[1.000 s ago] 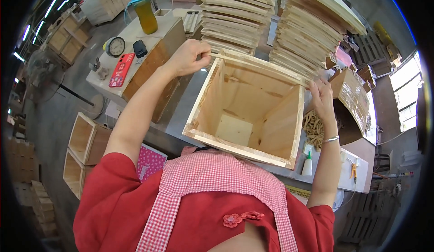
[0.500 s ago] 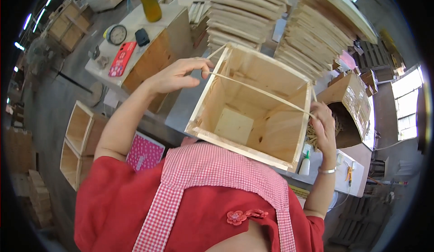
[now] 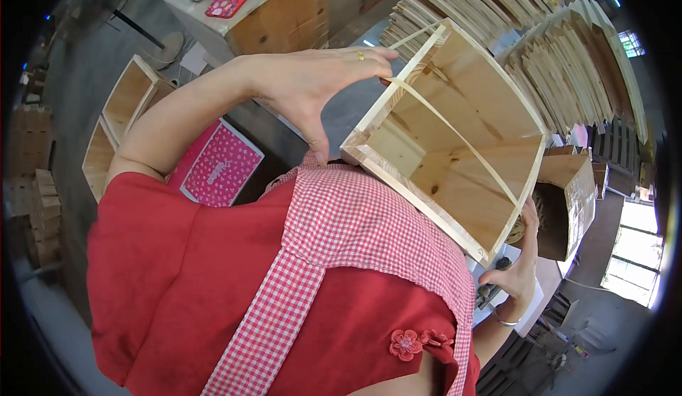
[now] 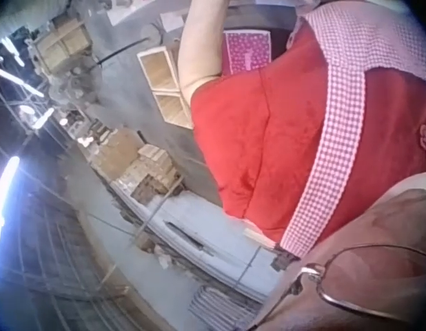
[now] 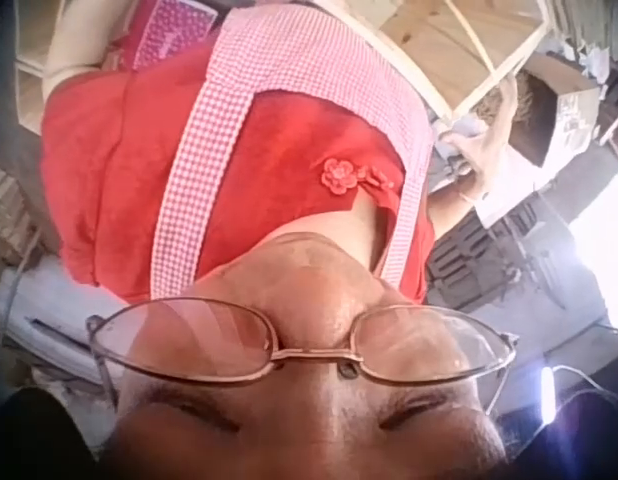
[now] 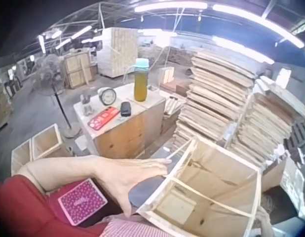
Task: Assembling wooden box frames by applying glue to panel edges, joining them, and securing the assembly with rubber bands.
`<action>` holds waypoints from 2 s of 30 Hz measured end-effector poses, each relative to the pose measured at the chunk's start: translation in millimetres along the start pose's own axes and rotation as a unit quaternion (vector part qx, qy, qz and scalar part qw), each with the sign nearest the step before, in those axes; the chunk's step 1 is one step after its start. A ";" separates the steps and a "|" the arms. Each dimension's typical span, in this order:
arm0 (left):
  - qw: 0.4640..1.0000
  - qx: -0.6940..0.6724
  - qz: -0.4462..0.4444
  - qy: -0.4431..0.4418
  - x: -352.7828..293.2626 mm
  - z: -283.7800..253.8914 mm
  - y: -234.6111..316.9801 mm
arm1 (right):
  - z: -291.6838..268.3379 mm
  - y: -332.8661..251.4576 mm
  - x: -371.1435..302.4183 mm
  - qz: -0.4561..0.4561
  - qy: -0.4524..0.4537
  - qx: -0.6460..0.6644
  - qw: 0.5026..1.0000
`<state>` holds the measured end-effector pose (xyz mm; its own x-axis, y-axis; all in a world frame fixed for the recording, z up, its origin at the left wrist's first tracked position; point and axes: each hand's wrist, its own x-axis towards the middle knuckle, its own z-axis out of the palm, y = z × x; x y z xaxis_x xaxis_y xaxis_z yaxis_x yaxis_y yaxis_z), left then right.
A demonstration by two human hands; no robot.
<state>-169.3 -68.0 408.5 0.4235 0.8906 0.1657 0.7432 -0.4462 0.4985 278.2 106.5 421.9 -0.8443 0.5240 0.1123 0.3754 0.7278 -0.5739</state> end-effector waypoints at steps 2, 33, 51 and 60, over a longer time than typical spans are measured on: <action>1.000 0.014 0.003 0.012 0.7 2.6 1.2 | 1.1 1.1 -0.3 -0.008 0.009 -0.002 1.000; 0.921 0.253 0.086 0.282 -30.3 37.7 32.3 | 58.6 -16.9 -39.1 -0.136 0.217 -0.062 0.965; 0.944 0.185 0.101 0.256 -17.1 41.9 25.0 | 74.7 -144.1 53.9 -0.164 0.090 -0.084 0.979; 0.953 0.045 0.100 0.283 -28.7 35.7 41.0 | 116.3 -159.2 104.5 -0.168 -0.007 -0.041 0.985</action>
<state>-132.5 -114.9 393.8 0.2343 0.6803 0.6945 0.7284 -0.5959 0.3381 85.7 -6.1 430.7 -0.9311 0.2422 0.2728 0.1039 0.8929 -0.4382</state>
